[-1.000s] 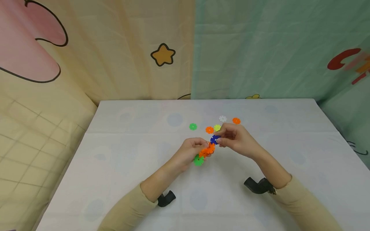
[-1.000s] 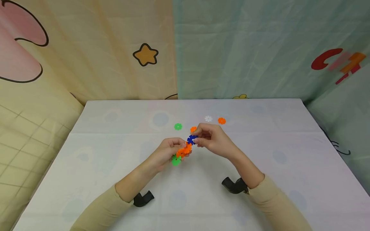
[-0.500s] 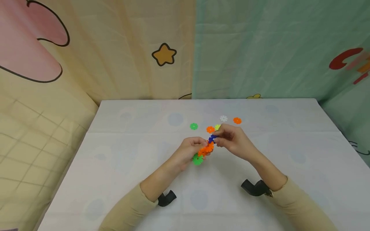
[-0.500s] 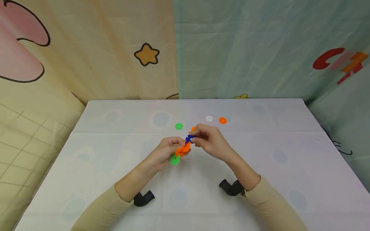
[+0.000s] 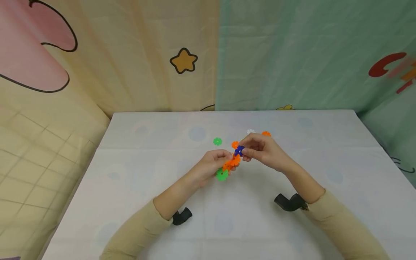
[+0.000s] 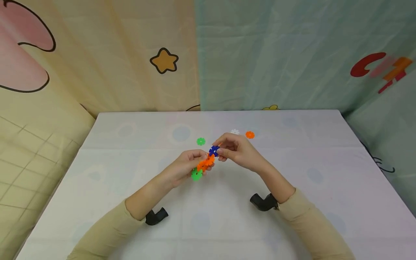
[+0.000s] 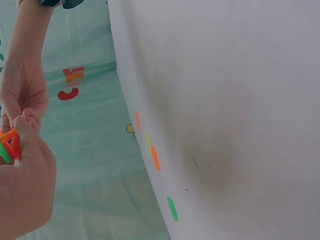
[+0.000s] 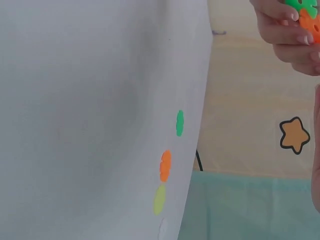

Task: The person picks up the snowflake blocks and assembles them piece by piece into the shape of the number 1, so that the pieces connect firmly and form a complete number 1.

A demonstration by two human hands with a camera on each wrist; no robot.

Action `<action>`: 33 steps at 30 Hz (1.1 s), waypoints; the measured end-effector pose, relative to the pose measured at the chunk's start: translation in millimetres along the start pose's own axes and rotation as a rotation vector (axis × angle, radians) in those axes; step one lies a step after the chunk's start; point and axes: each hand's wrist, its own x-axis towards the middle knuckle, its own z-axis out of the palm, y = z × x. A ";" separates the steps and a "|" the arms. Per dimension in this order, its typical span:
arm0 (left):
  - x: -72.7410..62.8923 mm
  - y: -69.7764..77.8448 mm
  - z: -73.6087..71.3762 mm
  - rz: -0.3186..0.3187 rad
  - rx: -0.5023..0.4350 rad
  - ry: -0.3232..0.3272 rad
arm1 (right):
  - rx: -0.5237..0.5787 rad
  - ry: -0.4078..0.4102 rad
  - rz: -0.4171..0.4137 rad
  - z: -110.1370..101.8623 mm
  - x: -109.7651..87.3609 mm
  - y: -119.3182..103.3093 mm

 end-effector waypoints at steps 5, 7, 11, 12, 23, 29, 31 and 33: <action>-1.1 0.9 -1.6 -0.008 0.030 -0.020 | 0.028 0.005 -0.012 -1.9 2.6 4.5; -2.1 1.6 -1.6 -0.011 0.038 -0.029 | 0.045 0.012 -0.014 -1.1 3.5 5.3; -2.0 1.8 -2.1 -0.004 0.069 -0.041 | 0.021 0.039 -0.003 1.5 3.6 6.1; -1.8 1.4 -2.5 0.003 0.081 -0.046 | 0.016 0.045 0.001 2.3 3.5 6.5; -0.4 -6.7 -5.8 0.026 0.044 -0.089 | -0.014 0.005 -0.052 8.5 5.1 15.4; 1.0 -10.7 -6.9 -0.003 -0.018 -0.088 | -0.003 -0.037 -0.097 10.7 8.0 17.3; 1.3 -11.3 -7.7 -0.006 -0.019 -0.091 | 0.002 -0.040 -0.088 11.1 8.4 17.3; 1.8 -11.6 -8.5 -0.010 -0.015 -0.093 | 0.006 -0.043 -0.081 11.0 8.8 17.6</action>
